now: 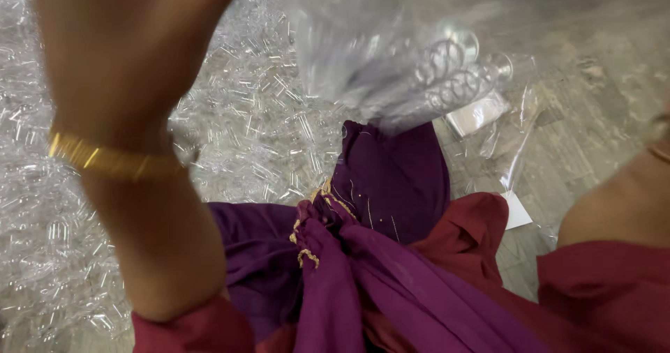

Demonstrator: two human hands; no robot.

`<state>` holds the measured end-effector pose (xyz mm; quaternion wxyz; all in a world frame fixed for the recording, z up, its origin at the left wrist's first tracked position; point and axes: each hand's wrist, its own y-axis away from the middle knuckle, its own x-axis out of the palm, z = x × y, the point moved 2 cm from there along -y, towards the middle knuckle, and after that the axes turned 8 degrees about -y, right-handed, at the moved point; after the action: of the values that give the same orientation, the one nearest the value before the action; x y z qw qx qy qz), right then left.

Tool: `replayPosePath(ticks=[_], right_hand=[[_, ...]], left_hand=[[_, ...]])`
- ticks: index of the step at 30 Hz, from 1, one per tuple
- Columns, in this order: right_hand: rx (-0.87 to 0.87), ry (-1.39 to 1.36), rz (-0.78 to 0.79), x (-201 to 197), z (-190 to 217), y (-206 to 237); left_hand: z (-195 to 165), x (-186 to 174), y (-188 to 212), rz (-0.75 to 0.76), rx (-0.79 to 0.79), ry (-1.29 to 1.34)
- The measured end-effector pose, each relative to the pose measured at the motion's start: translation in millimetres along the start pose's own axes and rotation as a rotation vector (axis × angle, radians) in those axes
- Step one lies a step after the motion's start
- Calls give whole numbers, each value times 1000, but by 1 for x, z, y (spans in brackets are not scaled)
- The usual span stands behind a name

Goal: The person sits on the floor among a large spread of clear plastic tubes and gathers them into a bundle. They wrap the bundle with clear plastic film, fold the film around the tubes, and hold up the finished wrapped bundle.

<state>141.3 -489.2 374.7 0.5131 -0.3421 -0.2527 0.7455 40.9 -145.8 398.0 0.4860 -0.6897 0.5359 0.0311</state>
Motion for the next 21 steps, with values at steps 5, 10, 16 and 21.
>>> replayPosePath(ticks=[5, 10, 16, 21], right_hand=[[18, 67, 124, 4, -6, 41], [242, 212, 382, -51, -23, 67], [879, 427, 975, -29, -164, 152], [1116, -179, 684, 25, -220, 228]], left_hand=[[-55, -48, 52, 213, 172, 94], [-51, -32, 79, 180, 124, 340], [139, 130, 115, 644, -504, 681], [210, 198, 256, 693, -1072, 736]])
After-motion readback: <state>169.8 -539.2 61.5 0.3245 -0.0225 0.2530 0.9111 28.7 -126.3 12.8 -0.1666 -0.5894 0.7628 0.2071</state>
